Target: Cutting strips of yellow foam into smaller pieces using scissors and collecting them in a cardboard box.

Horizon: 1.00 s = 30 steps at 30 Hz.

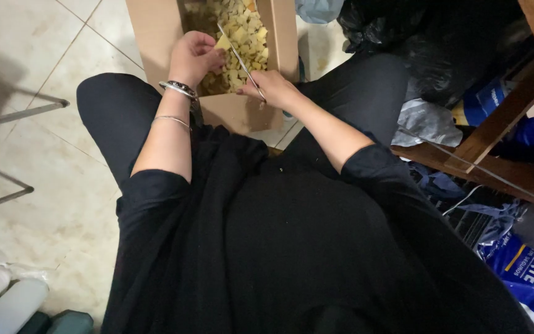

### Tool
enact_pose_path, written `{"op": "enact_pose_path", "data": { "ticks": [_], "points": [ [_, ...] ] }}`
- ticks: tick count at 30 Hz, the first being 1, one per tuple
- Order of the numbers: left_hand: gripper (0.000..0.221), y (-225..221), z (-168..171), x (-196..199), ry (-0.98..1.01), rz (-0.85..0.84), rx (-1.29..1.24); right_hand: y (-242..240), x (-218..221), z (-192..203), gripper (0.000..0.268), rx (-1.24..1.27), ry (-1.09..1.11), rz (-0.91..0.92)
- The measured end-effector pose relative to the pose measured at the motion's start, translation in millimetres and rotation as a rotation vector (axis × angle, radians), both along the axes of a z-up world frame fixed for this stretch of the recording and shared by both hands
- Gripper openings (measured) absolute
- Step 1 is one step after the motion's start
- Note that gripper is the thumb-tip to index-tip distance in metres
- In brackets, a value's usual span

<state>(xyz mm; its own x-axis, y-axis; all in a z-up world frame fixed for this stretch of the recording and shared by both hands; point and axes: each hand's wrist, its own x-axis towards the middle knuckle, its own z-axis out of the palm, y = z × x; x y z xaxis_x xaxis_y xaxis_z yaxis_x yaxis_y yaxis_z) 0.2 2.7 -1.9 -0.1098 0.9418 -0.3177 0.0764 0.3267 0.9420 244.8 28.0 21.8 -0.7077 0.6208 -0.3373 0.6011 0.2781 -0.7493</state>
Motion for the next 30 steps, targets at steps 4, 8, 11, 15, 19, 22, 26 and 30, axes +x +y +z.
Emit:
{"op": "enact_pose_path", "data": {
  "ticks": [4,8,11,15,19,22,26,30],
  "points": [
    [0.023,-0.7,-3.7,-4.2,0.153,0.08,-0.025,4.2,-3.5,1.4,0.04,-0.242,-0.099,-0.048],
    [0.021,2.1,-12.8,-3.4,0.055,0.115,0.041,6.7,6.6,-38.9,0.028,-0.193,-0.065,0.162],
    [0.021,-0.6,-19.9,-1.1,0.253,0.032,-0.007,-4.2,4.1,-33.3,0.041,-0.165,-0.002,0.15],
    [0.007,10.6,-94.0,-4.9,0.257,0.049,-0.16,4.5,0.9,-41.7,0.058,-0.162,-0.003,0.078],
    [0.003,9.6,-100.8,-15.6,0.039,0.177,-0.074,4.2,-7.6,-27.0,0.052,-0.114,-0.04,0.011],
    [0.015,12.6,-113.6,-23.7,-0.093,0.252,0.027,2.8,-8.9,-39.7,0.052,-0.194,0.005,-0.046],
    [0.034,7.6,-51.4,-14.8,0.517,0.182,-0.067,5.6,-10.7,-64.1,0.064,-0.346,0.074,0.043],
    [0.041,28.2,51.6,5.5,0.629,0.095,0.191,34.1,-37.7,-124.0,0.073,-0.327,0.132,-0.026]
  ]
}}
